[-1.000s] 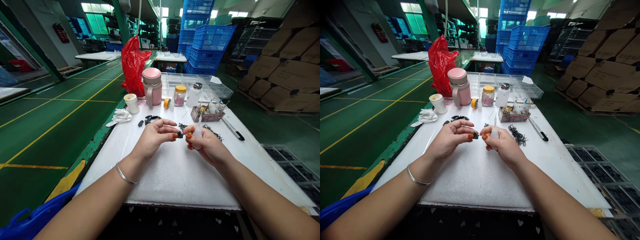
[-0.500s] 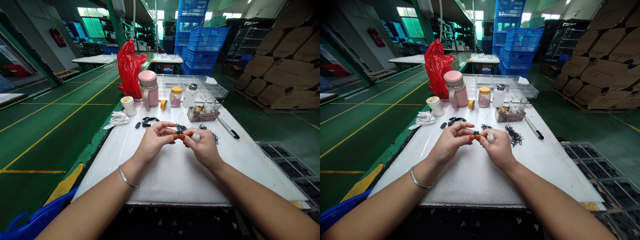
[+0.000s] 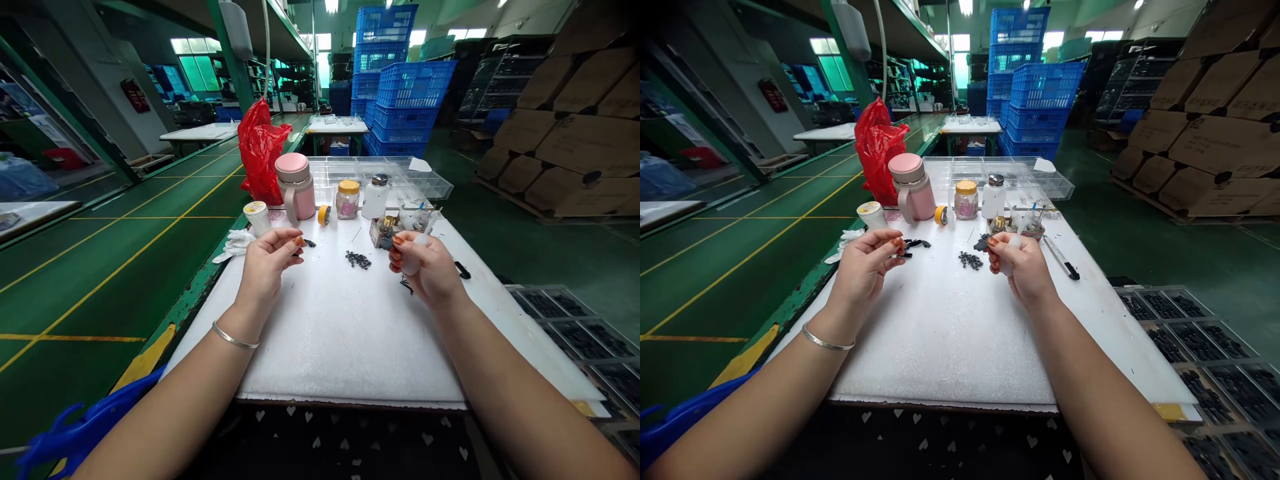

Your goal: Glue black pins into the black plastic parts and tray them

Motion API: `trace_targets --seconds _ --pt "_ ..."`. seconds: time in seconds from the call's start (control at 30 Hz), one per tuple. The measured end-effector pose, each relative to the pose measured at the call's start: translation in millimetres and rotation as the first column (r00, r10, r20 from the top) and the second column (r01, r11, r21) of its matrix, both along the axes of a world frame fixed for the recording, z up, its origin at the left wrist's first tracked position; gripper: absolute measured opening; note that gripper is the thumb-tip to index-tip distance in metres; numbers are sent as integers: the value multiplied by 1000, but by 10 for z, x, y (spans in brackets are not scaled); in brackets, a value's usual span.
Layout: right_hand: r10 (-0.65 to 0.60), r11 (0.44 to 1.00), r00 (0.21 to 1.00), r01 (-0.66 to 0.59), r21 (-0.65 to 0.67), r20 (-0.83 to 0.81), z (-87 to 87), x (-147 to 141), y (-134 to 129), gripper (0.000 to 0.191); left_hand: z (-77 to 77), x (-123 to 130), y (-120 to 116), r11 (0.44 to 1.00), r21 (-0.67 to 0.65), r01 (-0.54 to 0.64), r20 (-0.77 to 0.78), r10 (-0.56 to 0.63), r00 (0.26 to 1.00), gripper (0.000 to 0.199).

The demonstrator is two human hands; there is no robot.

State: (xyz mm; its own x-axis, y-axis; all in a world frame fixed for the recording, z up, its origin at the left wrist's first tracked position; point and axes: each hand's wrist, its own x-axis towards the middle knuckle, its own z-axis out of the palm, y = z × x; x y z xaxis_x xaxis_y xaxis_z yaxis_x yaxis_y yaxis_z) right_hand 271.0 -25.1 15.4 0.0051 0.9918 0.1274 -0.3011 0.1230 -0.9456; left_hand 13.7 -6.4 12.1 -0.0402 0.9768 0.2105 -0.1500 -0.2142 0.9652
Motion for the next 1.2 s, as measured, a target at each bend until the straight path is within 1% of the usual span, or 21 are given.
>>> trace_targets --seconds 0.07,0.1,0.13,0.17,0.2,0.27,0.33,0.4,0.5,0.67,0.77,0.87,0.9,0.93,0.97,1.0,1.03,1.07,1.1,1.13,1.2 --pt "22 1000 999 -22 7 23 -6 -19 -1 16 43 89 20 994 -7 113 -158 -113 981 25" --pt "30 999 999 -30 14 35 -9 -31 -2 17 58 151 43 981 -18 194 -278 -192 941 22" --pt "39 999 998 -40 22 48 -12 -41 -2 18 63 223 77 963 -26 268 -417 -254 873 19" --pt "49 998 997 -51 31 64 -16 -48 -1 19 57 301 121 945 -25 327 -561 -284 777 15" --pt "58 997 995 -61 38 82 -19 -50 2 20 39 380 174 932 2 361 -694 -259 672 13" --pt "73 995 991 -79 52 114 -28 -44 13 23 -35 527 293 916 83 393 -872 -124 473 17" --pt "75 995 987 -84 59 139 -40 -30 29 25 -138 638 406 900 115 421 -938 -41 345 22" --pt "68 995 986 -78 65 153 -51 -19 44 26 -240 703 493 892 117 436 -953 -22 301 23" --pt "68 993 984 -82 79 167 -63 -19 56 27 -330 733 564 886 122 448 -957 -14 289 22" --pt "73 991 977 -94 99 202 -71 -28 57 31 -311 745 578 876 102 472 -965 -28 260 19" --pt "68 990 972 -94 108 224 -77 -22 57 33 -263 743 542 882 89 462 -964 -41 264 20" --pt "77 988 967 -107 115 242 -81 -18 51 34 -168 691 478 898 89 432 -954 -47 294 21" --pt "86 986 965 -119 119 248 -82 -18 45 34 -119 660 451 905 93 416 -946 -51 321 21" --pt "100 983 962 -135 124 254 -82 -19 38 33 -63 625 421 913 88 398 -923 -76 378 19" --pt "116 979 959 -154 131 260 -82 -21 28 33 -4 587 387 922 72 381 -874 -125 469 14" --pt "135 975 955 -176 139 266 -81 -25 16 32 54 549 349 929 38 369 -782 -202 590 8" --pt "151 969 950 -197 149 274 -79 -29 1 31 104 514 308 929 -5 369 -643 -286 710 1" --pt "165 964 944 -216 158 285 -75 -34 -14 30 142 483 264 924 -47 379 -474 -355 806 6" --pt "176 958 938 -232 165 298 -69 -41 -31 29 164 459 218 914 -83 397 -307 -402 863 13" --pt "183 954 932 -245 173 312 -62 -49 -49 28 168 443 171 904 -111 413 -172 -427 888 19" --pt "190 948 921 -263 182 341 -44 -70 -83 27 124 433 85 884 -166 436 21 -439 898 26"
